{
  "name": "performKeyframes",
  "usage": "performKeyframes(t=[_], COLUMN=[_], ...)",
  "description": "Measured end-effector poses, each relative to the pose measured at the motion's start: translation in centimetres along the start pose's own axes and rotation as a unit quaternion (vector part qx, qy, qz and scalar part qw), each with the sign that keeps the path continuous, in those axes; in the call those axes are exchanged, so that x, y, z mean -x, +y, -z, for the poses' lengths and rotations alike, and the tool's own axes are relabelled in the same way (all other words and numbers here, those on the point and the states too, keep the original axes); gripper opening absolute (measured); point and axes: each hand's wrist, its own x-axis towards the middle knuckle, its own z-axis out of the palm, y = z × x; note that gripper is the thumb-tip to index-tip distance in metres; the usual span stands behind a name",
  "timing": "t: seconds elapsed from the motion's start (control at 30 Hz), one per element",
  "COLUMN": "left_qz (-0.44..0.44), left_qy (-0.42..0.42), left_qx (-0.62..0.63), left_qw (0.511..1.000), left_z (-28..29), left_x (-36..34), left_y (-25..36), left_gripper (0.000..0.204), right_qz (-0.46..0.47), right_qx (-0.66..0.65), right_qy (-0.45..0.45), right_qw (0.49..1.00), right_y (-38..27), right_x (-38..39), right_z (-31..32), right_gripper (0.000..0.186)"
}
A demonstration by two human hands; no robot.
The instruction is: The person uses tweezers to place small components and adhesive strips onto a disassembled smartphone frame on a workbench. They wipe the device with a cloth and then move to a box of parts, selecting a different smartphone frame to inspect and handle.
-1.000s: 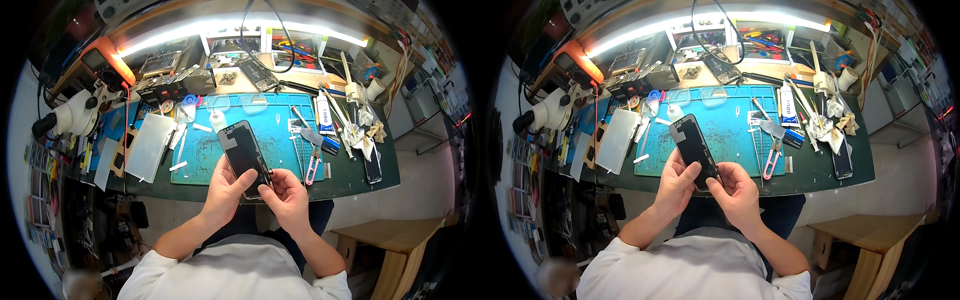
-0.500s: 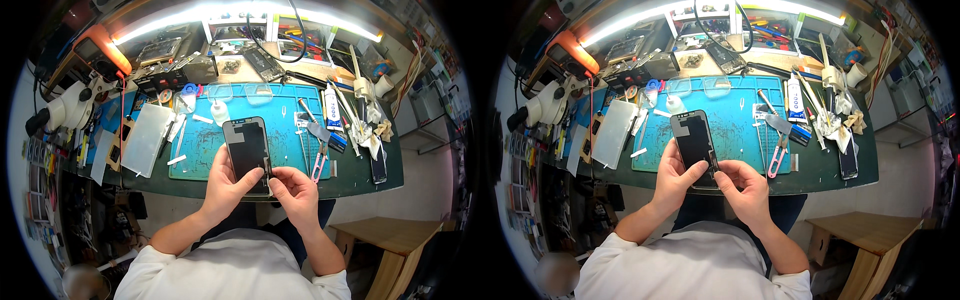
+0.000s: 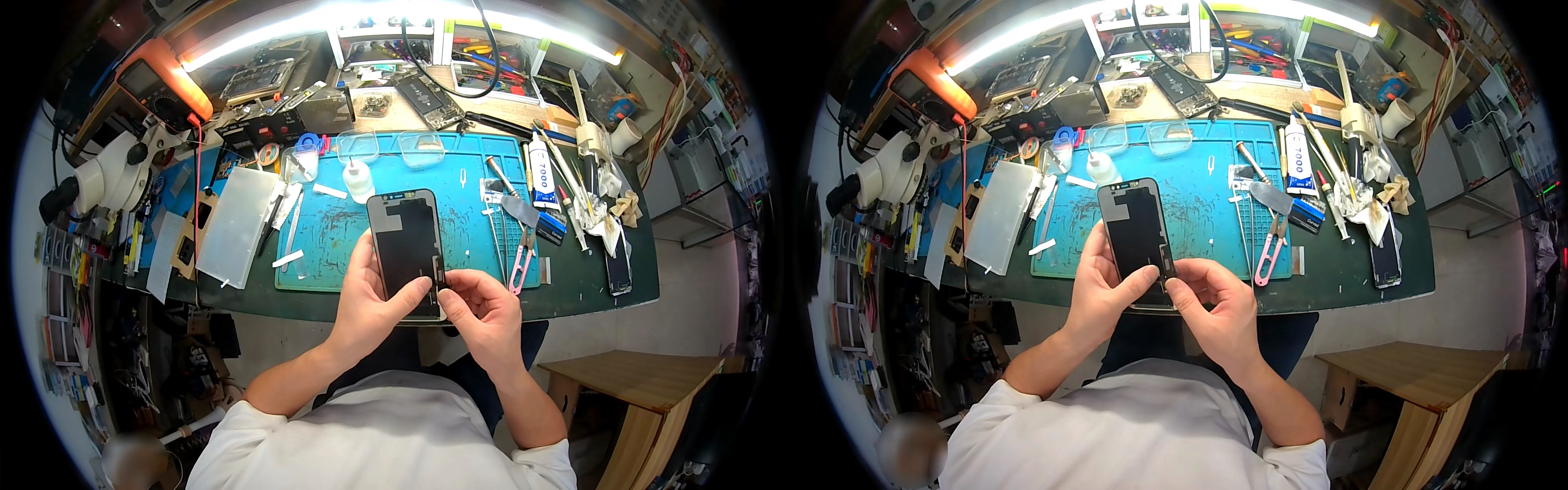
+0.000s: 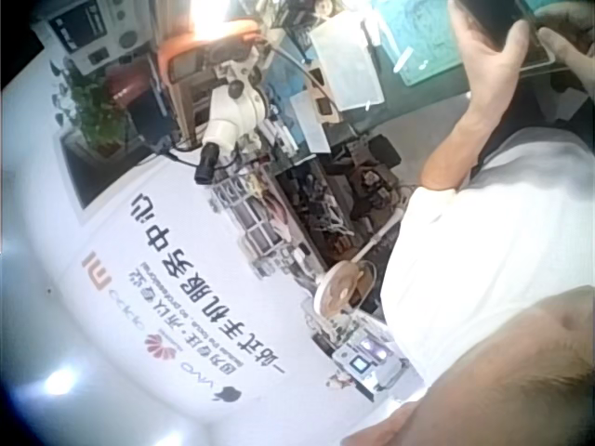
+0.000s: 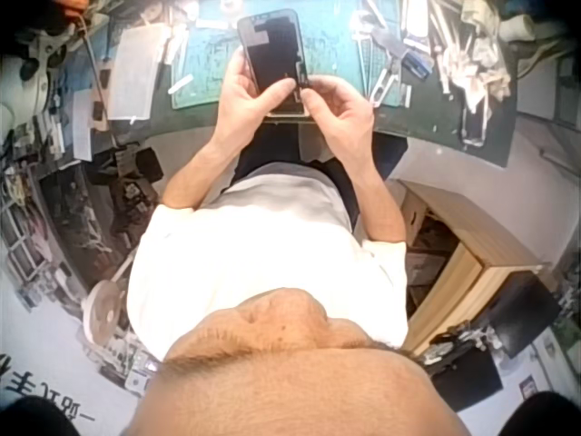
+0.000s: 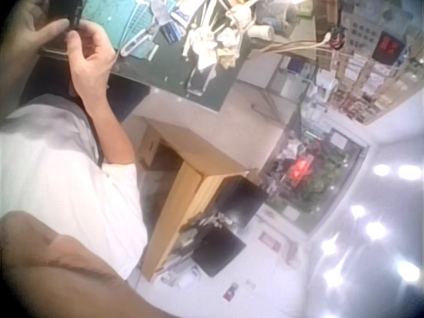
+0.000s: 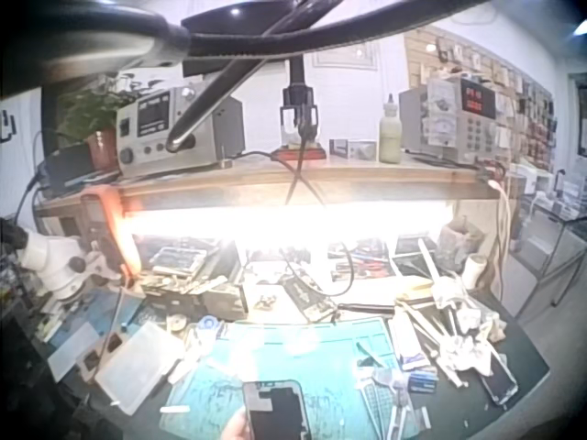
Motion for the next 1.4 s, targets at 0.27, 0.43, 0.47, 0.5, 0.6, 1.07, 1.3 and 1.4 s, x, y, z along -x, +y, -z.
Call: performKeyframes(t=[0.27, 0.43, 0.47, 0.5, 0.6, 1.07, 1.3, 1.4], left_qz=[-0.013, -0.024, -0.025, -0.021, -0.007, 0.060, 0.049, 0.051], left_qy=[0.001, -0.010, -0.013, -0.013, -0.025, -0.099, -0.106, -0.109], left_qx=[-0.003, -0.019, -0.023, -0.023, -0.027, -0.027, -0.034, -0.035], left_qw=[1.000, 0.999, 0.999, 0.999, 0.999, 0.993, 0.993, 0.992], left_z=[-0.1, 0.0, 0.0, 0.1, 0.1, 0.2, 0.1, 0.1], left_x=[0.1, 0.0, 0.0, 0.0, 0.1, 0.3, 0.4, 0.4], left_y=[0.0, 0.0, 0.1, 0.1, 0.5, 1.0, 0.8, 0.9], left_gripper=[0.066, 0.068, 0.068, 0.069, 0.073, 0.081, 0.080, 0.079], right_qz=[0.008, 0.028, 0.024, 0.018, -0.016, -0.077, -0.060, -0.060], right_qx=[0.023, 0.051, 0.015, -0.020, -0.115, -0.108, -0.101, -0.099], right_qy=[0.008, -0.032, -0.044, -0.057, -0.067, -0.172, -0.170, -0.165], right_qw=[1.000, 0.998, 0.999, 0.998, 0.991, 0.976, 0.978, 0.979], right_y=[0.0, -0.6, -0.6, -0.5, -0.8, -1.6, -1.5, -1.5], right_x=[-0.1, 0.1, 0.0, -0.1, -0.4, -1.6, -1.3, -1.1], right_z=[-0.1, 0.3, 0.6, 0.9, 2.0, 3.7, 3.7, 3.6], right_gripper=[0.023, 0.029, 0.031, 0.032, 0.034, 0.032, 0.031, 0.030])
